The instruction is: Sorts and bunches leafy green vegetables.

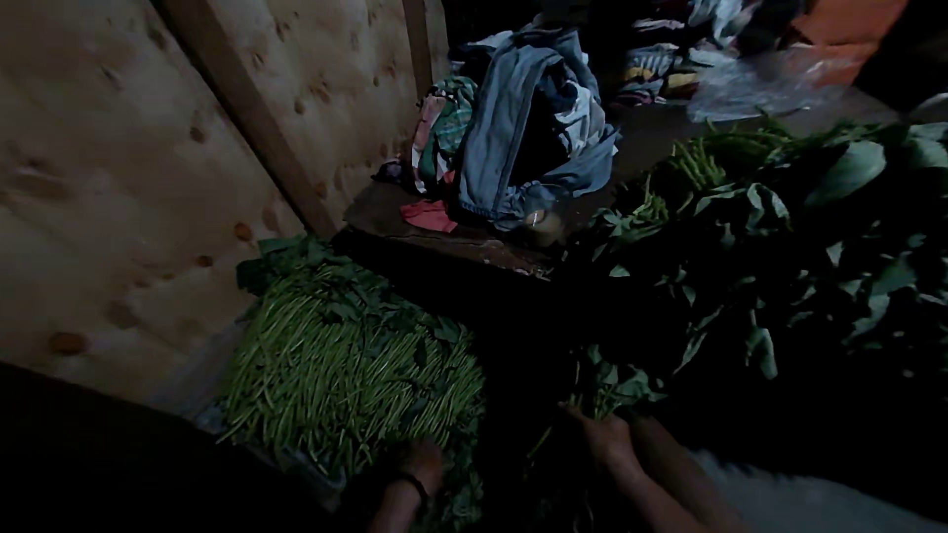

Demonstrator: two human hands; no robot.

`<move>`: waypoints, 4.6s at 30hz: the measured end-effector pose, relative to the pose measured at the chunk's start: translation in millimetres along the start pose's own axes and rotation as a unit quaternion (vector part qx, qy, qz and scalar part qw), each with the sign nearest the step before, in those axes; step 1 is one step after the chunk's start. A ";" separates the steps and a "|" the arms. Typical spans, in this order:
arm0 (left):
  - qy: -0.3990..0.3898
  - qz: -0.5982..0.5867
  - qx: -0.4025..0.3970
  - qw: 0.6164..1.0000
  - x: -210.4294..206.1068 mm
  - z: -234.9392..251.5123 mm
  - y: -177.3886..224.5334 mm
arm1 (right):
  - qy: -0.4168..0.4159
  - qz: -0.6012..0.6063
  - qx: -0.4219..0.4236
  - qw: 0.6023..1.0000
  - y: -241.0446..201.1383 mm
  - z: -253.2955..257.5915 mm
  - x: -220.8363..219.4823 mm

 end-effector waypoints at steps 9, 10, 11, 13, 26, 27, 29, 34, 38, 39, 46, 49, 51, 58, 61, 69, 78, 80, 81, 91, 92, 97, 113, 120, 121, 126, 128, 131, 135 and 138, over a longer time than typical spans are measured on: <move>0.193 -0.023 0.088 0.977 94.4 67.1 -101.3 | -0.085 0.052 0.013 0.995 -11.1 -10.4 -22.8; 0.190 -0.015 0.083 0.978 93.0 65.5 -98.7 | -0.090 0.051 0.019 0.994 -11.8 -9.5 -23.3; 0.190 -0.007 0.080 0.978 90.2 62.2 -95.0 | -0.097 0.047 0.022 0.994 -12.0 -8.9 -24.0; 0.180 -0.019 0.083 0.980 80.0 55.6 -88.0 | -0.118 0.029 0.023 0.992 -9.2 -6.8 -26.9; 0.296 -0.664 -0.145 0.671 19.5 -65.2 8.0 | -0.197 0.041 0.058 0.978 -13.9 -21.9 -36.9; 0.299 -0.675 -0.143 0.659 17.2 -70.1 13.4 | -0.202 0.042 0.063 0.977 -14.6 -23.2 -37.7; 0.317 -0.680 -0.148 0.645 15.5 -77.2 22.4 | -0.214 0.050 0.071 0.973 -17.2 -27.2 -39.3; 0.355 -0.615 -0.203 0.674 17.9 -99.2 52.4 | -0.247 0.056 0.093 0.963 -26.3 -41.6 -45.1; 0.400 -0.478 -0.268 0.735 19.5 -120.4 77.2 | -0.243 0.060 0.101 0.963 -26.2 -41.9 -46.9; 0.413 -0.453 -0.279 0.739 19.3 -123.6 80.6 | -0.235 0.057 0.098 0.965 -26.0 -42.3 -46.1; 0.412 -0.411 -0.269 0.768 17.8 -130.0 85.6 | -0.236 0.026 0.101 0.966 -25.6 -43.4 -43.7; 0.348 -0.529 -0.265 0.727 18.7 -125.1 94.5 | -0.244 -0.007 0.123 0.962 -29.2 -45.9 -46.4; 0.340 -0.604 -0.272 0.667 22.9 -114.1 99.9 | -0.260 -0.034 0.145 0.954 -30.2 -50.9 -49.9; 0.439 -0.607 -0.213 0.627 37.6 -92.9 84.6 | -0.259 0.003 0.142 0.955 -29.9 -51.5 -46.7; 0.420 -0.537 -0.197 0.704 25.3 -82.7 75.3 | -0.255 -0.059 0.157 0.952 -26.6 -47.5 -48.1; 0.338 -0.415 -0.035 0.844 -16.4 -54.0 -4.2 | -0.182 -0.024 0.108 0.977 -29.9 -28.4 -28.6; 0.191 -0.492 -0.366 0.766 4.5 -94.9 54.7 | -0.213 -0.037 0.120 0.969 -22.1 -32.4 -40.0; 0.117 -0.507 -0.439 0.732 5.4 -104.2 68.4 | -0.192 -0.032 0.119 0.974 -20.5 -29.0 -32.1; 0.075 -0.505 -0.471 0.719 4.1 -111.4 75.0 | -0.182 -0.032 0.117 0.976 -18.2 -26.5 -29.0; 0.064 -0.440 -0.295 0.846 -3.1 -84.9 93.5 | -0.107 -0.135 0.090 0.981 -5.4 -10.0 -8.4; 0.086 -0.452 -0.269 0.846 -4.5 -77.8 98.9 | -0.116 -0.147 0.094 0.978 -5.3 -12.5 -10.4; 0.165 -0.616 -0.217 0.739 -11.9 -60.2 111.7 | -0.107 -0.108 0.096 0.984 -7.5 -12.0 -8.8; -0.040 -0.300 0.011 0.953 -71.2 6.4 -8.1 | -0.082 -0.008 0.053 0.995 -15.7 -16.2 -19.7; 0.269 -0.181 0.071 0.943 89.4 64.0 -83.2 | -0.104 0.030 -0.031 0.994 -12.3 -24.5 -28.2; 0.287 -0.157 0.087 0.941 108.3 69.8 -91.7 | -0.109 0.030 -0.026 0.993 -14.5 -25.9 -30.2; 0.258 -0.094 0.156 0.949 151.6 94.7 -123.9 | -0.136 0.028 0.007 0.990 -23.8 -25.7 -43.3; 0.257 -0.098 0.168 0.947 153.7 101.9 -129.9 | -0.135 0.024 0.009 0.991 -26.2 -25.0 -46.1; 0.316 -0.179 0.151 0.920 157.3 87.2 -123.2 | -0.123 0.020 0.007 0.992 -25.2 -23.3 -45.8; 0.403 -0.416 0.034 0.815 138.3 55.3 -101.8 | -0.117 0.044 0.003 0.992 -23.7 -23.6 -43.9; 0.364 -0.569 -0.049 0.735 100.1 29.6 -69.3 | -0.132 0.051 -0.005 0.990 -21.9 -25.0 -42.9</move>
Point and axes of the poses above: each hand's wrist, its own z-axis towards the middle knuckle, its own x-axis out of the back of the hand, y = z × x, the point moved 9 cm from there along z, towards the middle knuckle, and after that the axes turned 9 degrees about -z, right-handed, at the moved point
